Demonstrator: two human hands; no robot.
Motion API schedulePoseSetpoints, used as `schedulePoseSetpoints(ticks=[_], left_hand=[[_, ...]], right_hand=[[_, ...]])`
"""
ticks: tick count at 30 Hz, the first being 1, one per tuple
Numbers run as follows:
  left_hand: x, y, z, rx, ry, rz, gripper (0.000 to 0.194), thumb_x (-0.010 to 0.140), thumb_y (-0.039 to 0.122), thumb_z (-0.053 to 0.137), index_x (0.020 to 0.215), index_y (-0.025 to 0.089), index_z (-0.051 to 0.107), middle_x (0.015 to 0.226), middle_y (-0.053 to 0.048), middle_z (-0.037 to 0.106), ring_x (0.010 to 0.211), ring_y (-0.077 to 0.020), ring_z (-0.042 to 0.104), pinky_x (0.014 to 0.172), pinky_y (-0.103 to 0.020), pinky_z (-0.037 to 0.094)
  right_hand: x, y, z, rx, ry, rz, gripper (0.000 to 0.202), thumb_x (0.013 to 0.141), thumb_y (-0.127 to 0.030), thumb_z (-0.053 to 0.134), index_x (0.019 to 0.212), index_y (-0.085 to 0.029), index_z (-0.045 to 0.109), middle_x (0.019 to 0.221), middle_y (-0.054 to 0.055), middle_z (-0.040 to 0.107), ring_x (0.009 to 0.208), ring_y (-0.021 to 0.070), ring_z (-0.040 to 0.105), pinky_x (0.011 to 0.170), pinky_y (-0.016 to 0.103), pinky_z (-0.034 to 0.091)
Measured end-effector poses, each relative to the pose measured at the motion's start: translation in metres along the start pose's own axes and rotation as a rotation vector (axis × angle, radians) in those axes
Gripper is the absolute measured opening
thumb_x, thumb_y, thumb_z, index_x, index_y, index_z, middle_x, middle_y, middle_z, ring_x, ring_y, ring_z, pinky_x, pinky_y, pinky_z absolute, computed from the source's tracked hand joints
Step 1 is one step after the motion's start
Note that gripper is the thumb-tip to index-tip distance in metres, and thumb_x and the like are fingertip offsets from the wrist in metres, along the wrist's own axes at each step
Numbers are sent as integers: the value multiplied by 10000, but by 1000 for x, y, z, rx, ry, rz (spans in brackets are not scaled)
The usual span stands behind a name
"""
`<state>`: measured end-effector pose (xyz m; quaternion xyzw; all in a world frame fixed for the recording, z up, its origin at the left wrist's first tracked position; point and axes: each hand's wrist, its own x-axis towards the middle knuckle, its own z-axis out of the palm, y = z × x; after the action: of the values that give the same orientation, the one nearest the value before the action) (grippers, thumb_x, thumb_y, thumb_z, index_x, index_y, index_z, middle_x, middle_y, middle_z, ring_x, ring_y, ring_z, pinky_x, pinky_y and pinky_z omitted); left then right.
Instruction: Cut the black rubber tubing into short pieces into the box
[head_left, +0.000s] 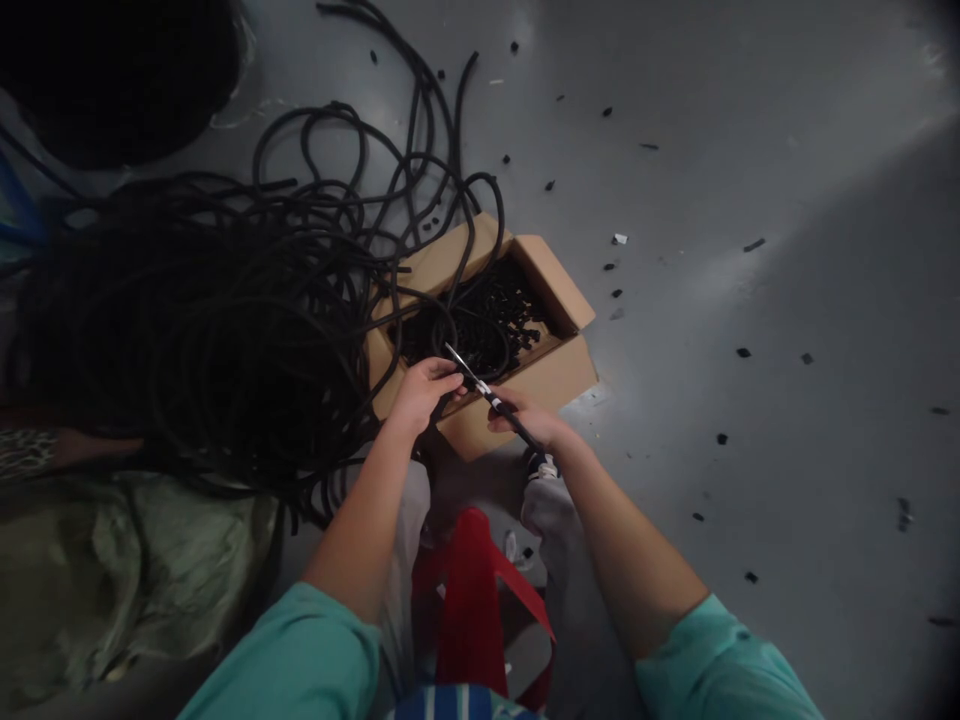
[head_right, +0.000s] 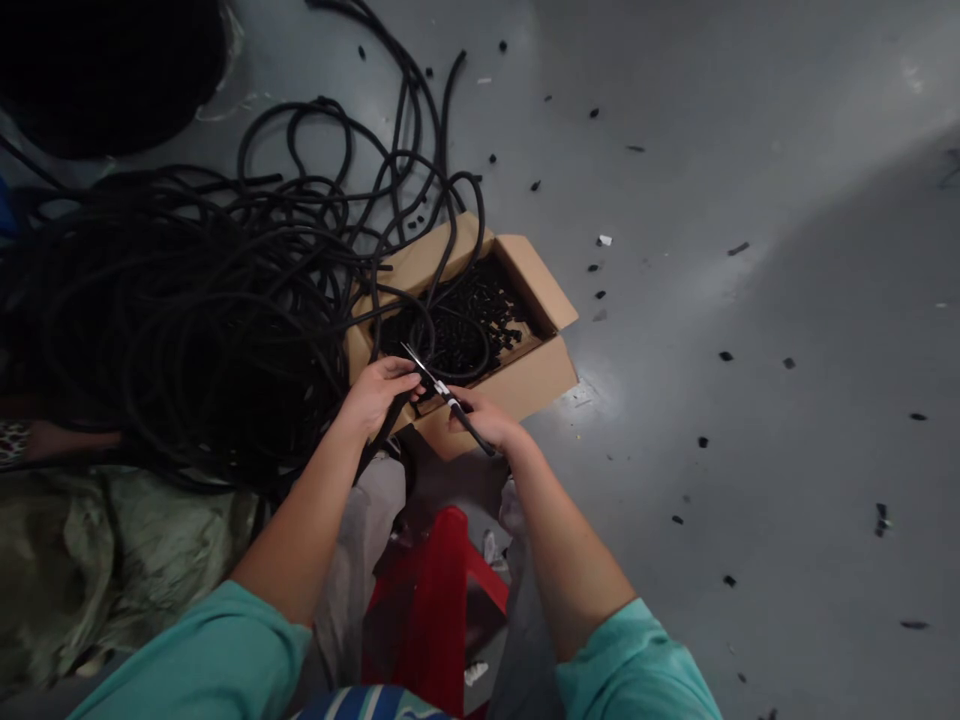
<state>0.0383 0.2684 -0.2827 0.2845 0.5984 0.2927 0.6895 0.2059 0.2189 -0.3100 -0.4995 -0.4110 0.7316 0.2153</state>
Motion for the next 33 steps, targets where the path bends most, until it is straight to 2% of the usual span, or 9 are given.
schedulePoseSetpoints(ticks=[4,15,25,33], left_hand=[[0,1,-1,76,18,-20,189,626,133,639,788,111,544,552,15,580,381,-75,502,393,-199,372],[2,-3,1,166,36,15,108,637,110,615,694,115,524,509,33,544,352,-33,425,363,-167,296],[1,4,1,170,29,40,136,620,132,628,716,116,533,491,44,531,334,-30,386,344,-172,249],[1,5,-3,143,-6,59,139,631,176,633,726,109,556,516,27,541,349,-34,401,352,-178,256]], right_hand=[[-1,1,-1,14,1,7,620,545,-158,597,1161,-163,525,761,-15,560,666,114,440,677,259,360],[-2,-4,5,51,11,56,646,538,-152,583,1178,-180,503,738,-28,543,670,115,440,665,252,348],[-4,-6,7,96,41,112,557,516,-177,570,1072,-130,567,504,-80,419,441,62,360,435,203,282],[-5,-8,6,79,65,101,489,527,-170,559,1012,-128,603,427,-93,382,369,50,328,380,191,244]])
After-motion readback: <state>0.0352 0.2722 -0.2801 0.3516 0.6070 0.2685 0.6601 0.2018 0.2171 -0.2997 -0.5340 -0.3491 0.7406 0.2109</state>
